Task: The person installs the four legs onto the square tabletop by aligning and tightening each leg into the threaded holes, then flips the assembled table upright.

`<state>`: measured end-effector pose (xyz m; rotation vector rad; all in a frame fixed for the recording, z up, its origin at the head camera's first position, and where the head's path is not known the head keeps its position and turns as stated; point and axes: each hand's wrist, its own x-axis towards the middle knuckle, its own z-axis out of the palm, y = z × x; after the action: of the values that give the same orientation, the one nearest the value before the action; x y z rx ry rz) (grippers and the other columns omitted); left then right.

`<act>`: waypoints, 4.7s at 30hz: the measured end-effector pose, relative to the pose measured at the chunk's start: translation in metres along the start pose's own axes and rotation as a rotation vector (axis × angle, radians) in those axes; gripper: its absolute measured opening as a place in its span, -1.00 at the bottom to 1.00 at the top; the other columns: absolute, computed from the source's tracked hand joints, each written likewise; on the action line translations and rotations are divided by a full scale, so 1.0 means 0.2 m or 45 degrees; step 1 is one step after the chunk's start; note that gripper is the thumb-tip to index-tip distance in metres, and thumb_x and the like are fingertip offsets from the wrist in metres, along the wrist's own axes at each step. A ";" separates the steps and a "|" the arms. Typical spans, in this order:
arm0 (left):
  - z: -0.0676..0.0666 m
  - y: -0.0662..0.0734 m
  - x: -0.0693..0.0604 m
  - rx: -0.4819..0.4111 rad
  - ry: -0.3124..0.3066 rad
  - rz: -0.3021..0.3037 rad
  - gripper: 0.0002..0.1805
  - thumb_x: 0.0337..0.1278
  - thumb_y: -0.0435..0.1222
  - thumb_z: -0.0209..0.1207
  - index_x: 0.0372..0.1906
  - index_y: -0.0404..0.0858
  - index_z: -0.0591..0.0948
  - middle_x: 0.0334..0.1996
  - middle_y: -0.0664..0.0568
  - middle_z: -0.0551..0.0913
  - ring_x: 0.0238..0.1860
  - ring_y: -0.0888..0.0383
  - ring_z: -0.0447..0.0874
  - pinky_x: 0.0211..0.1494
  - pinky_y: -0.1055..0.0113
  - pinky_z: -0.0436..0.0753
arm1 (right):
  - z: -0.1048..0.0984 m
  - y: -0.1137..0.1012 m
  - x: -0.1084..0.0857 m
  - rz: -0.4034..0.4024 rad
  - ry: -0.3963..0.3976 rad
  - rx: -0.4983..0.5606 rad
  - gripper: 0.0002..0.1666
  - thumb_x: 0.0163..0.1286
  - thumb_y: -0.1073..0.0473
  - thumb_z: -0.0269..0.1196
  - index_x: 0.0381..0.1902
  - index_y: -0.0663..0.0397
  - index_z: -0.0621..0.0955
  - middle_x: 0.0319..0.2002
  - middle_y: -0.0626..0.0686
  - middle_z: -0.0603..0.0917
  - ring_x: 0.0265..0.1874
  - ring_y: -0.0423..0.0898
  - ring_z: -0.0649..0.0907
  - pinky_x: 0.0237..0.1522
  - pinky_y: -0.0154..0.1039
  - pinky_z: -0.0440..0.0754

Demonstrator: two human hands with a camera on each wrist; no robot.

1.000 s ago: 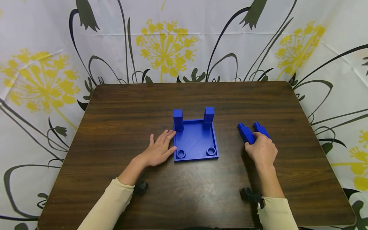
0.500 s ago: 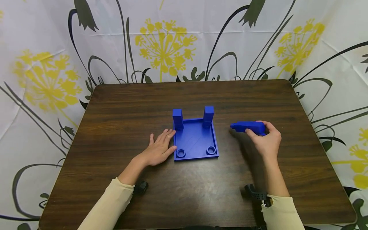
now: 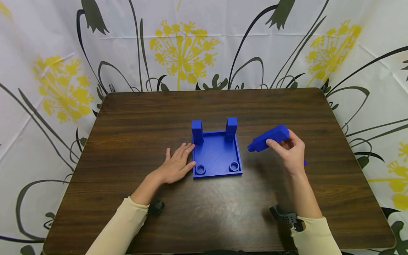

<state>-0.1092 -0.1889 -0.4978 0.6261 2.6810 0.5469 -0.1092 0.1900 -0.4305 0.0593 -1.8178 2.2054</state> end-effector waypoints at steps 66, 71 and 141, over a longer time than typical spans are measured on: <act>-0.01 -0.01 -0.01 0.001 -0.015 0.026 -0.24 0.48 0.20 -0.37 0.59 -0.01 -0.20 0.58 -0.03 -0.18 0.55 0.03 -0.40 0.33 -0.36 -0.42 | 0.68 0.28 -0.15 -0.178 -1.132 -0.367 -0.39 0.14 0.36 0.43 0.18 0.16 0.54 0.11 0.05 0.57 0.18 -0.03 0.54 0.00 -0.16 0.62; -0.03 0.01 -0.02 -0.011 0.017 0.049 -0.26 0.50 0.16 -0.33 0.58 -0.08 -0.14 0.57 -0.10 -0.12 0.55 -0.05 -0.32 0.31 -0.41 -0.38 | 0.69 0.17 -0.14 -0.085 -1.253 -0.347 -0.32 0.15 0.53 0.32 0.26 0.39 0.44 0.22 0.29 0.51 0.28 0.11 0.46 0.16 0.05 0.48; 0.00 -0.03 -0.01 -0.002 -0.008 0.047 -0.26 0.51 0.15 -0.34 0.58 0.00 -0.24 0.58 -0.04 -0.20 0.55 0.01 -0.38 0.33 -0.37 -0.41 | 0.74 0.33 -0.17 -0.273 -0.998 -0.788 -0.42 0.00 0.02 0.59 -0.07 -0.02 0.55 -0.17 -0.16 0.61 -0.24 -0.24 0.64 -0.33 -0.37 0.62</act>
<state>-0.1101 -0.1943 -0.5008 0.6764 2.6677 0.5561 -0.1138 0.0303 -0.4696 1.0472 -2.6434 1.4651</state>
